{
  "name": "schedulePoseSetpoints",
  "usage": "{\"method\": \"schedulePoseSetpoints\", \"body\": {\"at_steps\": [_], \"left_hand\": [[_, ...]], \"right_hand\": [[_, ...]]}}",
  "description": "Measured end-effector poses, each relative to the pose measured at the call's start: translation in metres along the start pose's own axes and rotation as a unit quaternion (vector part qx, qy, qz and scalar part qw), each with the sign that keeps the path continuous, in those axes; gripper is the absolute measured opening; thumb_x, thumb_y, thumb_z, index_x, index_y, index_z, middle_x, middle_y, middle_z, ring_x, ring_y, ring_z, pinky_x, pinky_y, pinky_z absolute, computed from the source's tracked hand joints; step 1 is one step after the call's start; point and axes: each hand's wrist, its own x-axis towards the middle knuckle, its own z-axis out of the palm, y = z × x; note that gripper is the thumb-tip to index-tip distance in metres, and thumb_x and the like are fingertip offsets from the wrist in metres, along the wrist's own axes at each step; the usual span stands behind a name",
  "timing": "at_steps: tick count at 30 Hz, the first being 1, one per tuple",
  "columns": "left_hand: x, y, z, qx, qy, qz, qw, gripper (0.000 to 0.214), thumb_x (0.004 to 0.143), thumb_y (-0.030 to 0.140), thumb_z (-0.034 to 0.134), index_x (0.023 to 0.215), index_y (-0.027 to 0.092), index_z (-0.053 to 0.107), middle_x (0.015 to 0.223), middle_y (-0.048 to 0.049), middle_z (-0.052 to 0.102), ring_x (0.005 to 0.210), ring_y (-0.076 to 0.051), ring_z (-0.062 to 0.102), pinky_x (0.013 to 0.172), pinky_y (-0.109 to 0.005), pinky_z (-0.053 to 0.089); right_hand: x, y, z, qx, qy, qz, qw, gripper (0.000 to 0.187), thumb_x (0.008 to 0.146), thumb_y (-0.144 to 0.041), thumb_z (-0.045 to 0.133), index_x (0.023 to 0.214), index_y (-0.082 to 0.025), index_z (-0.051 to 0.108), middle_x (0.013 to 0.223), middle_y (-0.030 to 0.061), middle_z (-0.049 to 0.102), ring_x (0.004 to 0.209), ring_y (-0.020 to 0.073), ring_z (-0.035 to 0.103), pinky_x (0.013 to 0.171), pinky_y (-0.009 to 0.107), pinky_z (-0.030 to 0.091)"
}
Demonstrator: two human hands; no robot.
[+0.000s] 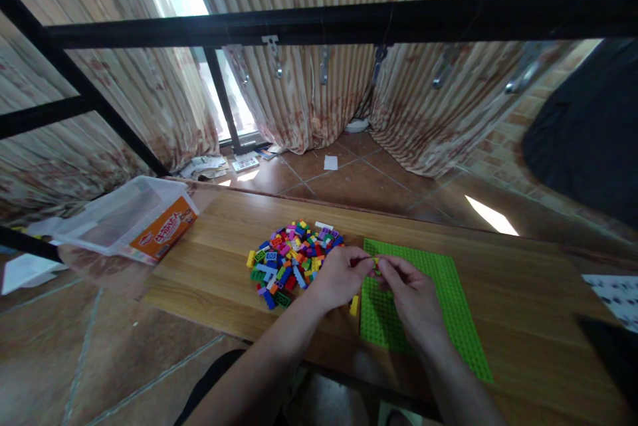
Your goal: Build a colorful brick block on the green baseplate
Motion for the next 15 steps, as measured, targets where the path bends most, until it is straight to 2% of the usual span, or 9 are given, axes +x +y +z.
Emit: {"method": "schedulePoseSetpoints", "body": {"at_steps": [10,12,15], "left_hand": [[-0.006,0.008,0.004,0.074,-0.009,0.016,0.997,0.024,0.084,0.026,0.053,0.077,0.012,0.071,0.064,0.0007,0.059,0.061,-0.011,0.048,0.058,-0.022,0.037],[-0.008,0.009,0.009,0.069,0.008,0.014,0.998,0.025,0.084,0.027,0.053,0.077,0.013,0.072,0.064,0.0003,0.060,0.061,-0.011,0.049,0.057,-0.022,0.037],[-0.010,0.012,0.023,0.056,0.070,-0.014,0.996,0.027,0.084,0.027,0.051,0.075,0.014,0.073,0.061,-0.0003,0.059,0.057,-0.011,0.047,0.051,-0.022,0.034]], "right_hand": [[0.000,0.000,-0.011,-0.065,0.016,-0.001,0.998,0.041,0.066,-0.056,0.074,0.082,-0.019,0.072,0.066,0.0008,0.065,0.060,0.0141,0.054,0.057,0.027,0.045],[-0.001,0.000,-0.012,-0.074,0.023,-0.001,0.997,0.041,0.068,-0.057,0.071,0.082,-0.019,0.071,0.065,0.0006,0.064,0.060,0.0144,0.054,0.057,0.027,0.044],[-0.005,-0.003,-0.010,-0.086,0.045,-0.003,0.995,0.039,0.070,-0.056,0.069,0.082,-0.019,0.071,0.068,0.0022,0.066,0.063,0.0160,0.057,0.059,0.029,0.044]]}}
